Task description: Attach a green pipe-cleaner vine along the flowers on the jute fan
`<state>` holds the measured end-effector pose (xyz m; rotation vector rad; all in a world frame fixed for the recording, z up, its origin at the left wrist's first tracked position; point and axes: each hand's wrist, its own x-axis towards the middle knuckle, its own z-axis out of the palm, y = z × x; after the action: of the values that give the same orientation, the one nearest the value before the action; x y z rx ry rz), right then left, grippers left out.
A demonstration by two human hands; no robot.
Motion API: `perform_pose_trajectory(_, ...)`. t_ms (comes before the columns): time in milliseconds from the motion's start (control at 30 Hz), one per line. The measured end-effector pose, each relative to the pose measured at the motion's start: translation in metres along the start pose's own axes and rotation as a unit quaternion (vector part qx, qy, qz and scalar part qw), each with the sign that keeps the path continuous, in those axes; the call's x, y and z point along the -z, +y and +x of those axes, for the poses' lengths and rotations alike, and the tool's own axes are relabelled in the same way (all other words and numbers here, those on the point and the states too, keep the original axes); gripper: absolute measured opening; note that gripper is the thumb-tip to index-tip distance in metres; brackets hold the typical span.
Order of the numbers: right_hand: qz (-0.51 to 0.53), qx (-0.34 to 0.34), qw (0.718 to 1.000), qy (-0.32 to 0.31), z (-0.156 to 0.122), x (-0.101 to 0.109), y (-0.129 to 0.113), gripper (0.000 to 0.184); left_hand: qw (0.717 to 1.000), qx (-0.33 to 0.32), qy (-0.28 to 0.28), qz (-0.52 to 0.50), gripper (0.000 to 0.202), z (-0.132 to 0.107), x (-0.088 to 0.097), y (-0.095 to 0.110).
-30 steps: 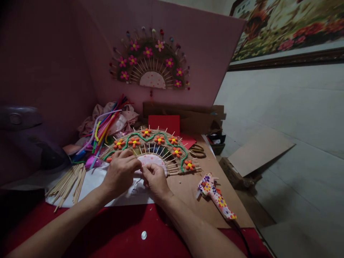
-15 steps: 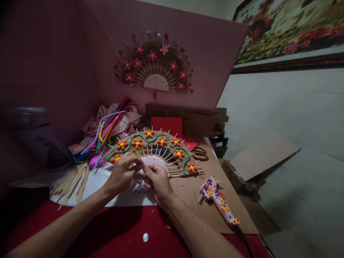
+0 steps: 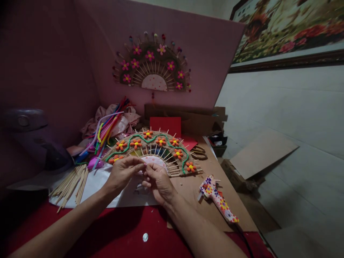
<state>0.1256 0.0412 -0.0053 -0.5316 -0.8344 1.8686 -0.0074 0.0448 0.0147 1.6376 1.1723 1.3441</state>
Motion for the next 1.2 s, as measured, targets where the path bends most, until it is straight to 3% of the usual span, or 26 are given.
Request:
perform_pose_trajectory(67, -0.016, -0.002, 1.000, 0.004, 0.001, 0.001, 0.001, 0.029, 1.000, 0.014, 0.005, 0.005, 0.008, 0.001, 0.000, -0.002)
perform_pose_trajectory(200, -0.069, -0.015, 0.997, 0.032, 0.003, 0.003, 0.003, 0.034, 0.976, -0.086, 0.031, 0.195, 0.008, 0.000, 0.005, 0.000)
perform_pose_trajectory(333, -0.120, -0.014, 0.992, 0.036, 0.004, 0.005, 0.006, 0.040, 0.887, -0.223, -0.016, 0.404, 0.015, -0.003, 0.007, 0.007)
perform_pose_trajectory(400, -0.144, -0.002, 0.989, 0.037, 0.004, 0.005, 0.007, 0.043, 0.842, -0.267, -0.034, 0.467, 0.016, -0.005, 0.007, 0.011)
perform_pose_trajectory(433, -0.151, 0.006, 0.988, 0.040, 0.004, 0.005, 0.008, 0.044, 0.833, -0.274, -0.036, 0.479, 0.017, -0.005, 0.007, 0.011)
perform_pose_trajectory(500, -0.139, 0.017, 0.989, 0.040, 0.003, 0.003, 0.007, 0.042, 0.854, -0.258, -0.025, 0.452, 0.017, -0.005, 0.006, 0.010)
perform_pose_trajectory(633, -0.042, 0.014, 0.999, 0.016, 0.001, 0.000, 0.003, 0.033, 0.968, -0.129, 0.013, 0.217, 0.009, -0.001, 0.004, 0.002)
perform_pose_trajectory(700, -0.022, 0.013, 1.000, 0.016, 0.000, -0.001, 0.002, 0.032, 0.991, -0.065, 0.024, 0.118, 0.007, 0.000, 0.003, -0.002)
perform_pose_trajectory(1000, -0.093, 0.056, 0.993, 0.042, 0.003, 0.002, 0.005, 0.030, 0.997, 0.005, 0.030, 0.070, 0.013, 0.001, 0.001, -0.002)
perform_pose_trajectory(1200, -0.108, 0.049, 0.992, 0.036, 0.004, 0.002, 0.003, 0.031, 0.998, 0.020, -0.045, 0.032, 0.018, 0.003, 0.005, -0.001)
